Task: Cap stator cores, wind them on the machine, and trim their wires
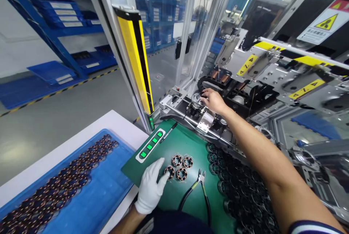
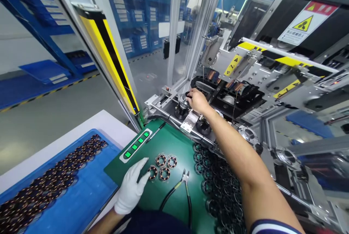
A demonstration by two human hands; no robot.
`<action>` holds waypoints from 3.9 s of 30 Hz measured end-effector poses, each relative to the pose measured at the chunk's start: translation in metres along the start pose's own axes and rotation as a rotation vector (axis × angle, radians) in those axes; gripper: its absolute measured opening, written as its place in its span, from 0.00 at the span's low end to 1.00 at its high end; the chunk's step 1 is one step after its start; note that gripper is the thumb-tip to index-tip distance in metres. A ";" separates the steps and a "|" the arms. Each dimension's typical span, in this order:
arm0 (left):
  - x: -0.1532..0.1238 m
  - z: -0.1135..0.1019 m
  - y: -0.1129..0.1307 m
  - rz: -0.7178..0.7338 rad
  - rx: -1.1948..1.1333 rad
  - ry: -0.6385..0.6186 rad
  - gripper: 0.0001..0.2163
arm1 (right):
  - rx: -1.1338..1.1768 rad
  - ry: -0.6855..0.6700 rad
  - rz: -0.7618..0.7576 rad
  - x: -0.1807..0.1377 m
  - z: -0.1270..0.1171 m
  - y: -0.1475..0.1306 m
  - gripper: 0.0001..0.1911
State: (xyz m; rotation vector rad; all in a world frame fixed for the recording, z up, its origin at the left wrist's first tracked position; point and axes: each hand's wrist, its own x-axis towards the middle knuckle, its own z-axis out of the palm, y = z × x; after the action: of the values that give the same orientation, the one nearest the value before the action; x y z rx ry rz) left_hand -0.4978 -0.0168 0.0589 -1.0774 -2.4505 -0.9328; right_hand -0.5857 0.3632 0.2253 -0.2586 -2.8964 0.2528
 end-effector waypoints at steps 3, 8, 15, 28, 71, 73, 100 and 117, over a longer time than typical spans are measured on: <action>0.001 0.000 0.000 0.006 0.002 -0.008 0.19 | -0.058 -0.039 0.022 0.004 0.000 -0.007 0.10; 0.001 0.001 0.000 0.007 0.004 -0.022 0.19 | -0.116 -0.089 0.025 0.011 -0.001 -0.012 0.11; 0.000 0.000 0.002 -0.021 -0.008 -0.022 0.18 | -0.095 -0.084 -0.118 -0.011 -0.003 -0.006 0.13; 0.004 0.002 -0.004 -0.008 -0.050 -0.047 0.18 | 0.048 0.122 -0.103 -0.107 -0.030 -0.058 0.25; 0.004 0.006 -0.010 0.049 -0.004 -0.126 0.18 | 0.066 0.107 0.011 -0.122 -0.040 0.069 0.06; 0.005 0.005 -0.010 0.055 -0.001 -0.127 0.18 | 0.016 0.072 0.014 -0.119 -0.039 0.068 0.04; 0.010 0.003 -0.006 0.119 -0.012 -0.140 0.19 | 0.012 0.303 -0.036 -0.308 -0.022 -0.045 0.16; 0.013 0.002 -0.007 0.235 0.065 -0.105 0.18 | -0.204 0.294 0.235 -0.401 0.058 -0.098 0.07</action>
State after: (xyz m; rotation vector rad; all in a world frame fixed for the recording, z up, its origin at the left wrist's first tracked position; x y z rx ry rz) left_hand -0.5119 -0.0125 0.0610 -1.3863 -2.3508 -0.7364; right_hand -0.2295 0.1824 0.1063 -0.6172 -2.5977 -0.0433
